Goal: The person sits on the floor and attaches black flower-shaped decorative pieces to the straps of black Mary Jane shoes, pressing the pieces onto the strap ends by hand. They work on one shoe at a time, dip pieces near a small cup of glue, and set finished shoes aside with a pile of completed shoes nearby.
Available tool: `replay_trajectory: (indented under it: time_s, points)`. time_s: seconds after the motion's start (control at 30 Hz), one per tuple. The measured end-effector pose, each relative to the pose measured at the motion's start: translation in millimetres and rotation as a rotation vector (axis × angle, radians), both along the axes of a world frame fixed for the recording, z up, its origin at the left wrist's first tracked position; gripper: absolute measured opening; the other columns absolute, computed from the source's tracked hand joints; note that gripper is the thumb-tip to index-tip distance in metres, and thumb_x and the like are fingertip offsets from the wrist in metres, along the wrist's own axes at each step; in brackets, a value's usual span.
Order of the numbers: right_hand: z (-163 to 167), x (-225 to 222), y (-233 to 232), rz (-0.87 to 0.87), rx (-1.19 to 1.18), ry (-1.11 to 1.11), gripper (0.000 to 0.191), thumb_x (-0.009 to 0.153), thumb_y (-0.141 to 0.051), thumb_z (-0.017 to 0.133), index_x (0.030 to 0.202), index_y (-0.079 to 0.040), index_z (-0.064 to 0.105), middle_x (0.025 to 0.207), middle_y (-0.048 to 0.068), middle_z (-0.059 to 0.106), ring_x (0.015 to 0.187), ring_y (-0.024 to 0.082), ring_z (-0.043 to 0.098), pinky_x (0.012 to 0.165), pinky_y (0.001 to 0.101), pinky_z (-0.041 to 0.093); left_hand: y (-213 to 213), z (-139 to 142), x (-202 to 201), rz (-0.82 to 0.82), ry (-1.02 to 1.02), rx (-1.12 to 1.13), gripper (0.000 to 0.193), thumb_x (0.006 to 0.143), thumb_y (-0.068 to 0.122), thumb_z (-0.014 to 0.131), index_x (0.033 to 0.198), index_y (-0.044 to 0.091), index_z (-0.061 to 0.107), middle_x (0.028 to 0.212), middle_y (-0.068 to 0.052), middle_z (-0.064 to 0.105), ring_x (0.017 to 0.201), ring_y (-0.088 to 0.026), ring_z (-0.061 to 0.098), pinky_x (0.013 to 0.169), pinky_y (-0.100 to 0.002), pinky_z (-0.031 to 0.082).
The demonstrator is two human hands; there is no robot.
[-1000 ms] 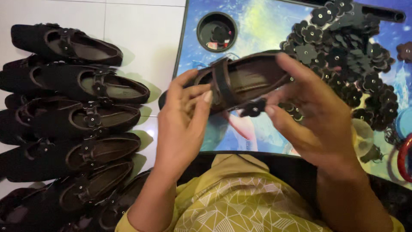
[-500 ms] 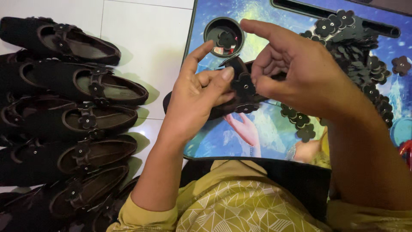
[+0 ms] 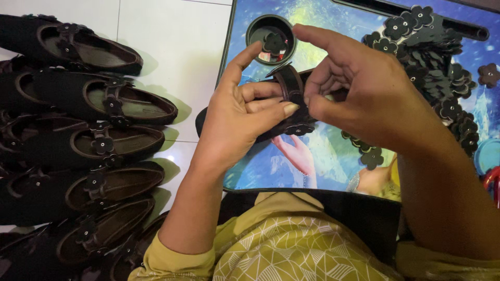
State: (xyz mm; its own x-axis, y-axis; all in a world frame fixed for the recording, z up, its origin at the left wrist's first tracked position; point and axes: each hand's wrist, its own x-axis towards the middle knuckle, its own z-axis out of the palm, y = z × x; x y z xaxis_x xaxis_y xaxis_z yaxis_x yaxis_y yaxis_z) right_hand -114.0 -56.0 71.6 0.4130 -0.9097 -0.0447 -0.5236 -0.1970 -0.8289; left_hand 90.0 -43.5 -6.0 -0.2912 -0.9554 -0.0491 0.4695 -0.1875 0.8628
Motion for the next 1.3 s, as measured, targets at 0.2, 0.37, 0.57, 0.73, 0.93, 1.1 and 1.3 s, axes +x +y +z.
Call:
replay_trajectory:
  time_s: [0.2,0.37,0.57,0.73,0.93,1.1,1.3]
  points:
    - [-3.8,-1.5,2.4,0.001,0.004,-0.054,0.080,0.084,0.009,0.068,0.159,-0.004,0.042,0.091,0.002,0.068,0.086,0.007,0.067,0.077,0.0224,0.056,-0.6,-2.7,-0.1,-0.002,-0.018,-0.009,0.095,0.086,-0.010,0.074,0.164,0.004,0.022,0.112,-0.019,0.069,0.103,-0.020,0.073,0.092,-0.033,0.062]
    - [-1.6,0.3,2.7,-0.016,0.011,-0.006,0.081,0.083,0.009,0.069,0.158,-0.007,0.044,0.089,0.003,0.069,0.083,0.007,0.067,0.073,0.0229,0.056,0.8,-5.5,0.2,-0.004,-0.009,-0.018,0.093,0.089,-0.012,0.072,0.165,0.005,0.023,0.110,-0.018,0.069,0.101,-0.019,0.072,0.091,-0.032,0.061]
    - [-2.0,1.2,6.7,-0.005,-0.104,0.062,0.078,0.083,0.008,0.071,0.156,-0.006,0.046,0.088,0.003,0.071,0.081,0.007,0.068,0.073,0.0234,0.056,4.0,-6.1,-2.0,0.005,0.006,-0.028,0.090,0.089,-0.013,0.070,0.164,0.006,0.024,0.111,-0.016,0.069,0.104,-0.019,0.073,0.093,-0.032,0.061]
    - [2.3,2.4,14.5,-0.022,-0.200,0.170,0.079,0.082,0.002,0.078,0.155,-0.005,0.046,0.093,0.005,0.074,0.085,0.012,0.072,0.078,0.0274,0.059,13.1,-2.7,-2.4,0.026,-0.054,-0.030,0.086,0.090,-0.012,0.069,0.163,0.007,0.030,0.111,-0.013,0.066,0.104,-0.017,0.071,0.094,-0.030,0.060]
    - [29.7,-3.9,65.8,-0.168,-0.270,0.367,0.087,0.077,-0.005,0.083,0.155,-0.006,0.043,0.099,0.005,0.075,0.091,0.017,0.074,0.078,0.0332,0.055,15.4,3.2,-2.2,-0.003,-0.148,-0.005,0.081,0.090,-0.008,0.071,0.161,0.008,0.035,0.112,-0.010,0.067,0.104,-0.015,0.068,0.094,-0.028,0.058]
    - [25.2,-31.3,104.8,-0.284,-0.306,0.394,0.087,0.077,-0.004,0.080,0.154,0.000,0.038,0.099,0.010,0.075,0.099,0.022,0.073,0.092,0.0354,0.053,13.9,5.3,-6.7,-0.063,-0.160,-0.014,0.082,0.088,-0.004,0.074,0.157,0.009,0.032,0.108,-0.004,0.070,0.100,-0.010,0.068,0.089,-0.024,0.057]
    - [24.3,-105.2,129.9,-0.444,-0.314,0.496,0.082,0.083,0.003,0.072,0.155,0.006,0.033,0.099,0.016,0.074,0.097,0.026,0.072,0.097,0.0437,0.051,18.5,-1.7,-20.1,0.025,-0.538,-0.161,0.061,0.089,-0.002,0.079,0.143,0.005,0.051,0.080,0.006,0.052,0.076,-0.003,0.053,0.070,-0.019,0.048]
